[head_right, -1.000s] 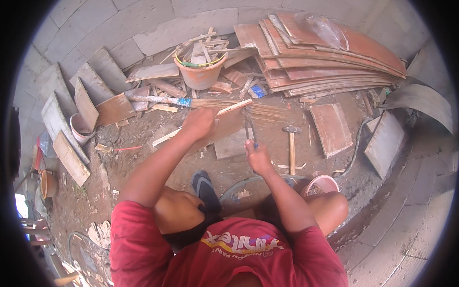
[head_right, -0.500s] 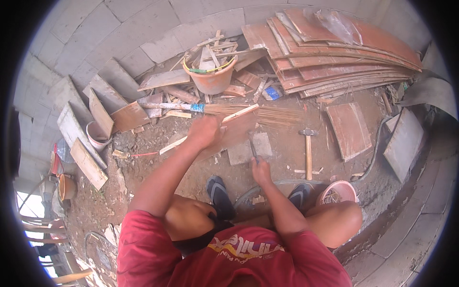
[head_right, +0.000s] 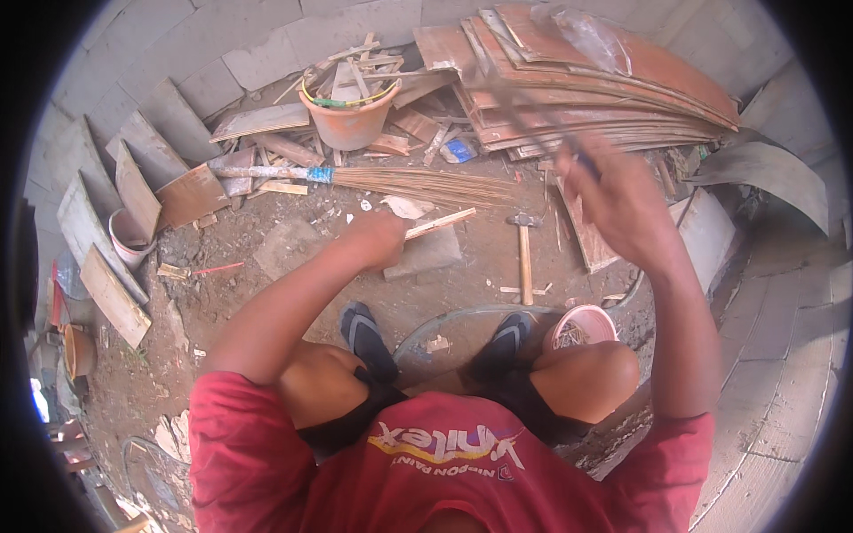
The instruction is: The person sits on the floor and uses a hammer and pliers to remove thin strips of material from square wooden boards. They repeatedly pry and pull the strips off, placing them aside.
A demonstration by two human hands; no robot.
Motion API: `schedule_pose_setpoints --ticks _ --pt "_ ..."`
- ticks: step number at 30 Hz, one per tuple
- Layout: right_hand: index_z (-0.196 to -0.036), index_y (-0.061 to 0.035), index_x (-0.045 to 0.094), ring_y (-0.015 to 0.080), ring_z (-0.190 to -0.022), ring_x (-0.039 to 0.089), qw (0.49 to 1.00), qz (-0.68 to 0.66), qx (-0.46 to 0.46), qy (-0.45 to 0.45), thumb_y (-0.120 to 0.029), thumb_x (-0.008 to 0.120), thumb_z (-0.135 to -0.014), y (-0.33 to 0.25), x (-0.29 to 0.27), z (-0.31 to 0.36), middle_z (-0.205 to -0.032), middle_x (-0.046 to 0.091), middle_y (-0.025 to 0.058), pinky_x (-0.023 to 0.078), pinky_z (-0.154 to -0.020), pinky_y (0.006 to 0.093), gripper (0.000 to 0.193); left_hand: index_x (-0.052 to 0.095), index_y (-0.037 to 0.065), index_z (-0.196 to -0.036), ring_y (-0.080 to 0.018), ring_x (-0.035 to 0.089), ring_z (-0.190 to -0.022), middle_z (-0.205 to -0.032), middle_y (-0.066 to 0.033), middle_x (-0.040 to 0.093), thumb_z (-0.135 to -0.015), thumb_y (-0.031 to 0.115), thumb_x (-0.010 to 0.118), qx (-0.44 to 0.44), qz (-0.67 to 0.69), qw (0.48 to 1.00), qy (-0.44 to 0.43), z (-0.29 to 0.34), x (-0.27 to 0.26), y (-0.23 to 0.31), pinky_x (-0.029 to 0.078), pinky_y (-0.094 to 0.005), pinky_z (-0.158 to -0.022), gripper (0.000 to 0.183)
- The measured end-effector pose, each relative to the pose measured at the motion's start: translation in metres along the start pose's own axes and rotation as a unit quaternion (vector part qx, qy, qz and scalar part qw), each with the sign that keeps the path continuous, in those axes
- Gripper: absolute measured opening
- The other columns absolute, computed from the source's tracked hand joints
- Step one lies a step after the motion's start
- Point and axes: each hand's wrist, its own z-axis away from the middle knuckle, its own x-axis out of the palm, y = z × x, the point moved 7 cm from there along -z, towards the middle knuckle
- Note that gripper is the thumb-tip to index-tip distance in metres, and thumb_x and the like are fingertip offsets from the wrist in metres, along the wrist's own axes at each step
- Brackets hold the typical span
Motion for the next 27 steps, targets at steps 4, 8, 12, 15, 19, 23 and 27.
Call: schedule_pose_setpoints --ticks 4,8,12,15,19,23,27 --pt "-0.106 -0.0008 0.055 0.0275 -0.067 0.059 0.986 0.033 -0.026 0.161 -0.024 0.048 -0.101 -0.012 -0.004 -0.010 -0.077 0.062 0.0126 0.047 -0.063 0.0397 0.025 0.066 0.007 -0.114 -0.0340 0.067 -0.099 -0.104 -0.0186 0.069 -0.082 0.010 0.058 0.021 0.001 0.999 0.025 0.005 -0.001 0.012 0.054 -0.0447 -0.084 0.033" --pt "-0.108 -0.0005 0.055 0.0296 -0.066 0.056 0.933 0.291 -0.134 -0.162 -0.028 0.042 -0.104 0.069 0.078 -0.021 -0.078 0.060 0.0110 0.046 -0.062 0.0399 0.031 0.068 0.006 -0.108 -0.0339 0.068 -0.097 -0.103 -0.0184 0.070 -0.082 0.009 0.059 0.039 -0.001 0.998 0.043 0.006 0.006 0.025 0.054 -0.0441 -0.083 0.027" --pt "-0.096 -0.0048 0.054 0.0080 -0.048 0.049 0.998 0.021 0.062 -0.025 -0.031 0.046 -0.104 -0.007 0.017 -0.052 -0.066 0.051 0.0001 0.038 -0.043 0.0246 0.029 0.068 0.001 -0.102 -0.0354 0.069 -0.093 -0.099 -0.0205 0.070 -0.082 0.008 0.059 0.012 0.045 0.997 0.055 0.003 0.008 0.015 0.055 -0.0429 -0.083 0.023" --pt "-0.100 -0.0026 0.055 0.0123 -0.053 0.051 0.993 0.007 0.001 0.116 -0.029 0.046 -0.103 -0.020 -0.019 -0.064 -0.067 0.052 0.0025 0.044 -0.049 0.0298 0.028 0.068 0.001 -0.102 -0.0350 0.069 -0.094 -0.099 -0.0211 0.070 -0.082 0.007 0.059 0.028 0.030 0.997 0.071 0.010 0.007 0.016 0.055 -0.0426 -0.083 0.023" --pt "-0.096 -0.0039 0.053 0.0145 -0.057 0.055 0.934 0.269 -0.213 -0.100 -0.032 0.048 -0.102 0.069 0.062 -0.054 -0.069 0.052 0.0049 0.046 -0.051 0.0303 0.029 0.068 0.000 -0.102 -0.0341 0.069 -0.094 -0.098 -0.0200 0.070 -0.082 0.007 0.059 0.056 0.018 0.997 0.058 0.003 0.007 0.036 0.055 -0.0420 -0.082 0.023" --pt "-0.097 -0.0016 0.053 0.0147 -0.060 0.054 0.975 0.172 -0.041 -0.131 -0.034 0.049 -0.102 0.013 0.051 -0.064 -0.071 0.053 0.0061 0.046 -0.052 0.0313 0.033 0.069 0.000 -0.098 -0.0328 0.070 -0.092 -0.095 -0.0190 0.071 -0.081 0.007 0.060 0.051 0.024 0.997 0.057 0.002 0.022 0.030 0.055 -0.0412 -0.080 0.021" --pt "-0.097 -0.0008 0.051 0.0112 -0.058 0.051 0.997 0.040 0.049 0.033 -0.037 0.049 -0.102 -0.022 0.001 -0.073 -0.069 0.052 0.0037 0.042 -0.047 0.0285 0.036 0.069 0.000 -0.095 -0.0316 0.071 -0.090 -0.093 -0.0189 0.072 -0.081 0.007 0.060 0.050 0.024 0.997 0.062 0.002 0.021 0.026 0.056 -0.0407 -0.080 0.018"
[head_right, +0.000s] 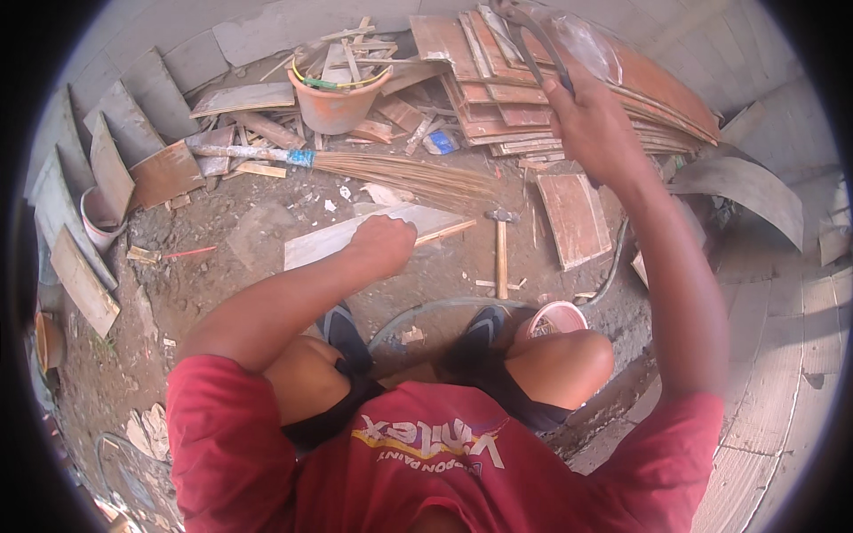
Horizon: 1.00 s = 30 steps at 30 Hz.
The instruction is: The person sits on the floor and uses a hammer and pliers to remove thin strips of material from square wooden boards. They repeatedly pry and pull the strips off, placing them aside.
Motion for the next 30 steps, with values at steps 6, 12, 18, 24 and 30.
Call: schedule_pose_setpoints --ticks 6,12,18,24,30 --pt "-0.112 0.0016 0.058 0.0347 -0.094 0.064 0.850 0.341 -0.038 -0.399 -0.028 0.047 -0.099 0.085 0.105 0.039 -0.096 0.065 0.0229 0.049 -0.086 0.0422 0.034 0.070 0.000 -0.091 -0.0317 0.071 -0.089 -0.093 -0.0186 0.072 -0.081 0.007 0.060 0.024 -0.018 1.000 -0.006 -0.002 0.011 0.021 0.056 -0.0398 -0.079 0.016" --pt "-0.110 0.0037 0.053 0.0439 -0.088 0.064 0.994 0.051 0.088 -0.048 -0.029 0.045 -0.101 0.025 0.024 0.011 -0.088 0.066 0.0240 0.049 -0.079 0.0495 0.035 0.071 -0.001 -0.094 -0.0332 0.071 -0.089 -0.092 -0.0206 0.071 -0.083 0.008 0.057 0.012 -0.001 1.000 -0.005 -0.002 0.007 0.005 0.056 -0.0406 -0.079 0.020" --pt "-0.115 0.0032 0.055 0.0379 -0.094 0.064 0.823 0.290 -0.030 -0.487 -0.023 0.048 -0.098 0.091 0.115 0.056 -0.092 0.065 0.0242 0.047 -0.084 0.0467 0.032 0.071 0.000 -0.093 -0.0323 0.071 -0.088 -0.091 -0.0209 0.071 -0.083 0.007 0.058 0.057 -0.057 0.997 0.001 0.000 0.017 0.024 0.057 -0.0399 -0.078 0.019" --pt "-0.097 -0.0052 0.051 0.0118 -0.051 0.050 0.997 0.056 0.036 -0.025 -0.030 0.045 -0.104 0.061 0.054 0.021 -0.066 0.051 0.0034 0.041 -0.045 0.0293 0.026 0.072 0.000 -0.093 -0.0316 0.071 -0.088 -0.091 -0.0189 0.072 -0.081 0.007 0.060 0.029 -0.010 0.999 0.011 0.002 0.003 0.011 0.057 -0.0394 -0.076 0.018" --pt "-0.110 0.0017 0.058 0.0441 -0.101 0.059 0.920 0.174 -0.008 -0.351 -0.022 0.049 -0.098 0.079 0.108 0.058 -0.104 0.062 0.0281 0.047 -0.087 0.0487 0.029 0.073 0.003 -0.088 -0.0310 0.071 -0.087 -0.090 -0.0168 0.072 -0.080 0.009 0.061 0.061 -0.073 0.995 0.010 -0.001 0.012 0.022 0.057 -0.0394 -0.074 0.015"
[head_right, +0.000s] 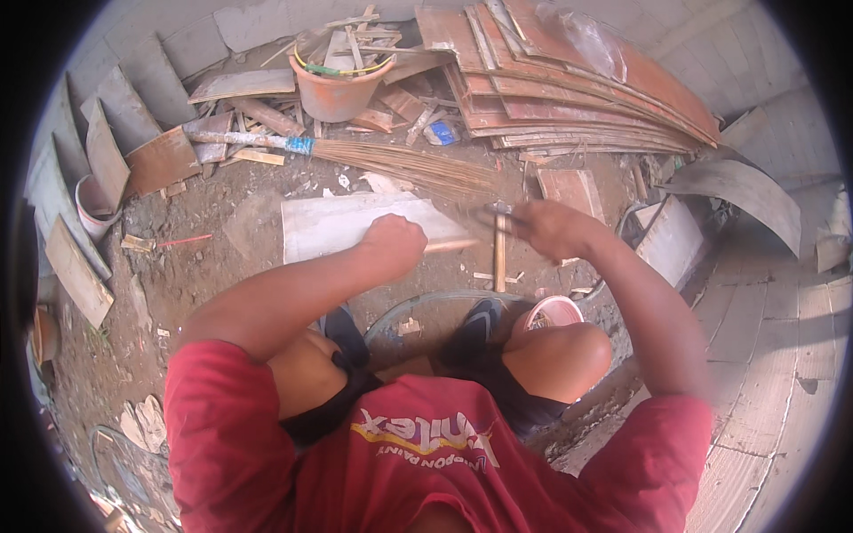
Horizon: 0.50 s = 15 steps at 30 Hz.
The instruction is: The person sits on the floor and uses a hammer and pliers to remove thin strips of material from square wooden boards. They repeatedly pry and pull the strips off, placing them aside.
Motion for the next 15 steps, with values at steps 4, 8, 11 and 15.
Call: schedule_pose_setpoints --ticks 4,8,11,15 --pt "-0.110 0.0015 0.059 0.0438 -0.102 0.059 0.982 -0.084 0.033 0.166 -0.022 0.049 -0.097 0.003 -0.012 0.009 -0.106 0.062 0.0283 0.047 -0.089 0.0486 0.029 0.072 0.003 -0.091 -0.0303 0.071 -0.089 -0.093 -0.0168 0.072 -0.080 0.010 0.062 -0.032 0.044 0.999 0.002 0.000 -0.009 -0.013 0.056 -0.0397 -0.078 0.016" --pt "-0.113 -0.0004 0.057 0.0388 -0.083 0.065 0.998 0.016 -0.039 0.055 -0.019 0.052 -0.097 0.032 0.051 0.006 -0.092 0.066 0.0211 0.050 -0.077 0.0465 0.026 0.071 0.002 -0.096 -0.0309 0.070 -0.092 -0.096 -0.0182 0.071 -0.080 0.010 0.062 0.001 0.001 1.000 0.008 -0.007 -0.012 -0.015 0.055 -0.0416 -0.081 0.019" --pt "-0.114 -0.0004 0.057 0.0231 -0.078 0.066 0.937 -0.311 -0.001 0.161 -0.018 0.052 -0.098 0.046 0.069 0.021 -0.089 0.067 0.0143 0.051 -0.071 0.0361 0.024 0.071 0.004 -0.098 -0.0335 0.069 -0.094 -0.099 -0.0190 0.071 -0.080 0.010 0.060 -0.048 0.032 0.998 -0.024 -0.004 -0.030 -0.046 0.054 -0.0432 -0.082 0.022" --pt "-0.134 0.0018 0.046 0.0164 -0.079 0.064 0.788 -0.583 -0.075 0.182 -0.015 0.050 -0.101 0.050 0.123 0.023 -0.093 0.067 0.0102 0.049 -0.069 0.0286 0.038 0.067 0.004 -0.111 -0.0386 0.065 -0.100 -0.104 -0.0209 0.068 -0.079 0.011 0.057 -0.069 0.089 0.994 -0.017 0.007 -0.057 -0.076 0.051 -0.0464 -0.086 0.033"
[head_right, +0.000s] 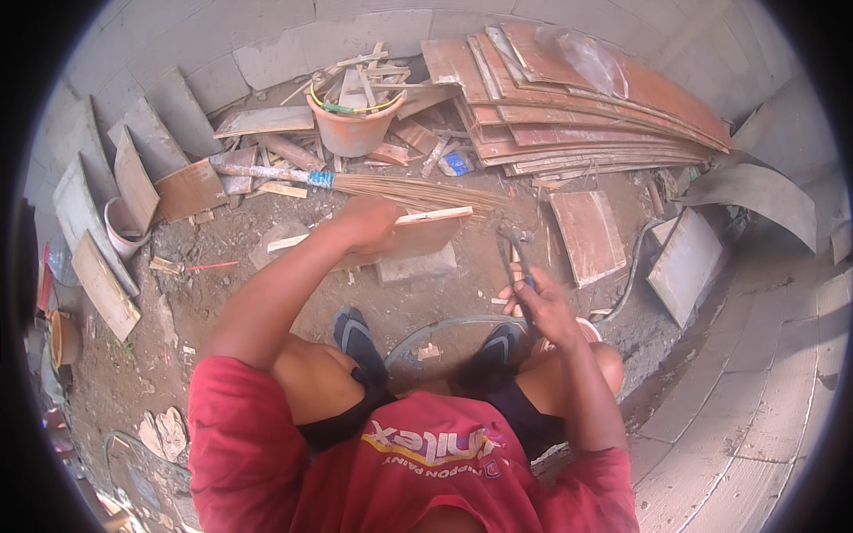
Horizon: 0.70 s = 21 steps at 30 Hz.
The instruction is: The person sits on the floor and uses a hammer and pliers to remove thin strips of material from square wooden boards. They repeatedly pry and pull the strips off, placing them aside.
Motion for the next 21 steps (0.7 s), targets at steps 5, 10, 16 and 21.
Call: schedule_pose_setpoints --ticks 5,10,16,21 --pt "-0.145 -0.0051 0.040 0.0145 -0.082 0.065 0.998 -0.018 0.053 0.001 -0.016 0.052 -0.100 0.033 0.036 0.000 -0.103 0.068 0.0111 0.047 -0.070 0.0246 0.048 0.063 0.004 -0.118 -0.0391 0.063 -0.103 -0.107 -0.0228 0.067 -0.078 0.011 0.057 -0.010 -0.005 1.000 -0.009 -0.008 0.007 -0.009 0.050 -0.0479 -0.089 0.041" --pt "-0.143 -0.0084 0.041 0.0170 -0.100 0.064 0.999 -0.032 0.026 -0.029 -0.001 0.044 -0.089 0.044 0.046 -0.008 -0.121 0.064 0.0114 0.048 -0.073 0.0279 0.054 0.063 0.002 -0.116 -0.0396 0.063 -0.104 -0.109 -0.0237 0.067 -0.077 0.013 0.058 -0.026 0.005 1.000 0.010 -0.019 0.014 -0.015 0.050 -0.0472 -0.090 0.041" --pt "-0.136 -0.0067 0.045 0.0194 -0.103 0.062 0.992 0.119 -0.041 0.003 0.003 0.042 -0.085 0.037 0.038 -0.021 -0.119 0.061 0.0119 0.049 -0.078 0.0332 0.052 0.069 -0.002 -0.099 -0.0403 0.065 -0.099 -0.105 -0.0242 0.068 -0.074 0.006 0.055 -0.036 0.022 0.999 0.029 -0.017 0.011 -0.012 0.053 -0.0455 -0.085 0.030" --pt "-0.135 -0.0078 0.046 0.0320 -0.098 0.063 0.950 0.286 -0.113 0.048 0.004 0.044 -0.083 0.021 0.043 -0.018 -0.107 0.060 0.0203 0.049 -0.085 0.0408 0.053 0.065 0.002 -0.113 -0.0407 0.064 -0.101 -0.106 -0.0249 0.067 -0.077 0.014 0.057 -0.041 0.011 0.999 0.009 -0.016 0.012 -0.017 0.051 -0.0473 -0.088 0.039"
